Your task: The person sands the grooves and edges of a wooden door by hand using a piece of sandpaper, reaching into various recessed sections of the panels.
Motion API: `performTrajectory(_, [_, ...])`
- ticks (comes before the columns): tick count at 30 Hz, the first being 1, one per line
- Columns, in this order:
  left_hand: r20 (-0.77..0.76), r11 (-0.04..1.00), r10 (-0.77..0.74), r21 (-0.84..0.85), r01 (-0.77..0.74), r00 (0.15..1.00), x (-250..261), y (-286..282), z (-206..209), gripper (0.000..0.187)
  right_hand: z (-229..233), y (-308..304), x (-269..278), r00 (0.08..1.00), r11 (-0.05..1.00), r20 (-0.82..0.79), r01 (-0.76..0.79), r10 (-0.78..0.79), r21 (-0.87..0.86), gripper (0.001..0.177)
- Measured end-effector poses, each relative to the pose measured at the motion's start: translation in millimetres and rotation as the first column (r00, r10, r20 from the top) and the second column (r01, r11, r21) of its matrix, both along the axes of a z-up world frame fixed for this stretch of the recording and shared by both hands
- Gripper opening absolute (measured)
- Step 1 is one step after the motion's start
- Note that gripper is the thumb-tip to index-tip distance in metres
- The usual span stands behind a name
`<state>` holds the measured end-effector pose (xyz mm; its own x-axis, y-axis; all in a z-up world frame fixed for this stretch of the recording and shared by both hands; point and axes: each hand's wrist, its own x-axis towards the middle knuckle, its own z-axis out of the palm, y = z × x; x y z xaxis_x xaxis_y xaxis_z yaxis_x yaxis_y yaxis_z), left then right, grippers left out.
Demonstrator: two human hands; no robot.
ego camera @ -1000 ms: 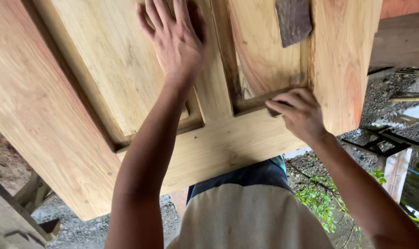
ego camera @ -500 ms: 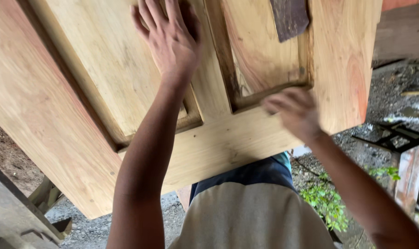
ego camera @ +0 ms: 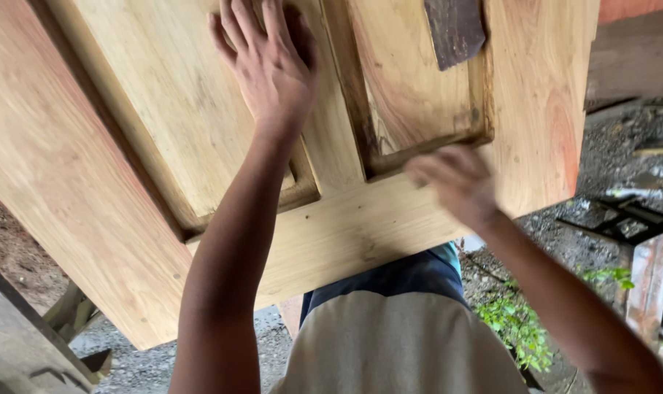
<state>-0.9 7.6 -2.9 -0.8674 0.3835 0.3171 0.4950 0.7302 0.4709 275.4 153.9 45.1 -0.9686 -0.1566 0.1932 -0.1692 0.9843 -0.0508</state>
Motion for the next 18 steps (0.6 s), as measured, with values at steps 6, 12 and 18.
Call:
performTrajectory(6, [-0.012, 1.000, 0.015, 0.007, -0.015, 1.000, 0, 0, -3, 0.030, -11, -23, -6, 0.997, 0.989, 0.080, 0.001, 0.011, -0.147, 0.030])
performTrajectory(12, [0.029, 0.999, 0.027, -0.027, -0.026, 0.999, 9, 0, -3, 0.033, 2, -40, -2, 1.000, 0.999, 0.018, 0.021, -0.021, -0.034, 0.020])
performTrajectory(18, [0.006, 0.999, 0.030, -0.015, -0.030, 1.000, 2, -3, -8, 0.032, -26, -13, 21, 0.997, 0.928, 0.051, 0.074, -0.059, -0.366, 0.032])
